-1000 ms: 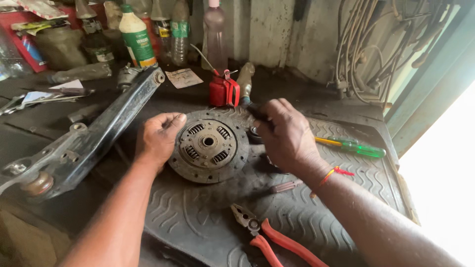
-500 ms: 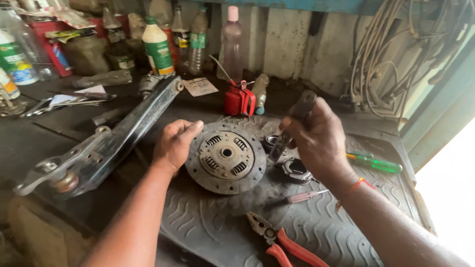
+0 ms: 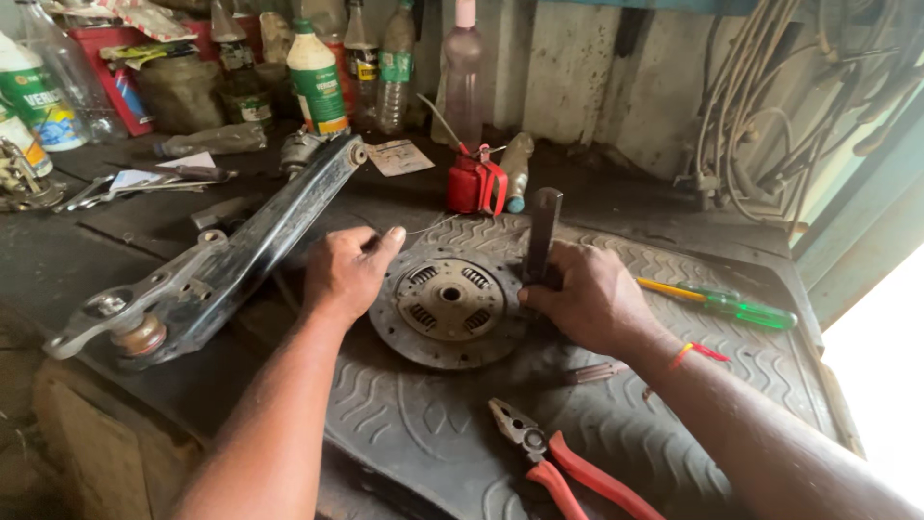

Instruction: The person uses a metal file to scrape and clean the surface of a circular mechanical component, likely a clutch plate, resting on a workbench. They repeatedly file the edges and inner sections of the part while holding it steady with their other hand.

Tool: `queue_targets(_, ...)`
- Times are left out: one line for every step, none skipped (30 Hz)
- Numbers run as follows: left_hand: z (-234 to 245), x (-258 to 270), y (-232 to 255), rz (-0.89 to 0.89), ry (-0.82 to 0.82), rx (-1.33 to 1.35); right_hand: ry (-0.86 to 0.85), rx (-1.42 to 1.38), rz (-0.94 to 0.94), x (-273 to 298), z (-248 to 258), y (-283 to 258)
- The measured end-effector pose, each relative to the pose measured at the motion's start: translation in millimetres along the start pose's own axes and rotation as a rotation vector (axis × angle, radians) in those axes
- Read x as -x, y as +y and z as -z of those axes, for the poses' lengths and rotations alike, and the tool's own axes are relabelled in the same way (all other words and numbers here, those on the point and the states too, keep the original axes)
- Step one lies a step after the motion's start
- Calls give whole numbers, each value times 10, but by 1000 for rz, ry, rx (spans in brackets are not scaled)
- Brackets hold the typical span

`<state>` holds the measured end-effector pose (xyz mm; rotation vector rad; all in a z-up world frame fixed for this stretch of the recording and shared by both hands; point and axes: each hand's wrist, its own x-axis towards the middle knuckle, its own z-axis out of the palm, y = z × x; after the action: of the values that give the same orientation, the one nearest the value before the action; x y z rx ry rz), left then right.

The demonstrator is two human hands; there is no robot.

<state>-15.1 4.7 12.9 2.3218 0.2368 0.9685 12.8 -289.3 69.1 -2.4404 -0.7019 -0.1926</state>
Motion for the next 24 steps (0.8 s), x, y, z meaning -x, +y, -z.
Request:
queue_targets(-9, -1, -13, -23, 20, -14, 0, 30, -14, -3, -4, -7)
queue_targets(-17, -3, -19, -15, 24, -8, 24, 25, -29, -19, -7, -14)
queue_targets(-25, -4, -19, -6, 27, -1, 48, 19, -45, -39, -11, -18)
queue_targets(-38, -7, -11, 1, 29, 8, 75, 15, -64, -51, -13, -17)
queue_targets(-41, -7, -4, 5, 26, 25, 73, 24, -49, -54, -24, -18)
queue_targets(-38, -4, 4, 9, 24, 43, 71, 33, -33, -47, -39, -24)
queue_targets(-32, -3, 13, 13, 22, 60, 70, 43, -17, -31, -52, -34)
queue_targets(-29, -3, 24, 27, 14, 61, 48, 9, 6, -5, -73, -53)
queue_targets(-26, 1, 33, 41, 6, 61, 25, -25, 30, 25, -106, -84)
queue_targets(-25, -1, 42, 54, -2, 61, 4, -60, 53, 41, -127, -117)
queue_targets(-29, -8, 50, 52, -4, 61, -7, -37, 73, 47, -134, -144)
queue_targets(-27, -4, 49, 52, -5, 59, -20, -17, 93, 57, -149, -170)
queue_targets(-27, 0, 45, 52, -7, 57, -33, 4, 114, 64, -159, -188)
queue_targets(-32, 0, 44, 46, -6, 60, -17, 22, 50, 50, -126, -182)
queue_targets(-37, -5, 45, 40, -5, 63, 0, 40, -13, 21, -59, -162)
queue_targets(-28, -6, 42, 35, -1, 65, 17, 58, -73, -1, -27, -162)
queue_targets(-12, 4, 37, 48, 0, 61, 28, 70, -34, 12, -46, -177)
queue_targets(-17, 3, 45, 55, -2, 59, 44, 84, 0, 49, -66, -183)
queue_targets(-29, 0, 55, 63, -4, 58, 60, 98, 33, 75, -79, -189)
queue_targets(-34, 4, 55, 61, -1, 62, 52, 124, 66, 98, -117, -207)
queue_targets(-38, 8, 52, 59, 2, 67, 45, 151, 99, 125, -168, -226)
queue_targets(-51, 5, 55, 56, 3, 71, 38, 177, 130, 145, -191, -224)
queue_targets(-67, -2, 57, 29, 16, 64, 51, 153, 106, 117, -160, -195)
queue_targets(-67, 1, 41, 9, 35, 56, 59, 131, 89, 49, -117, -167)
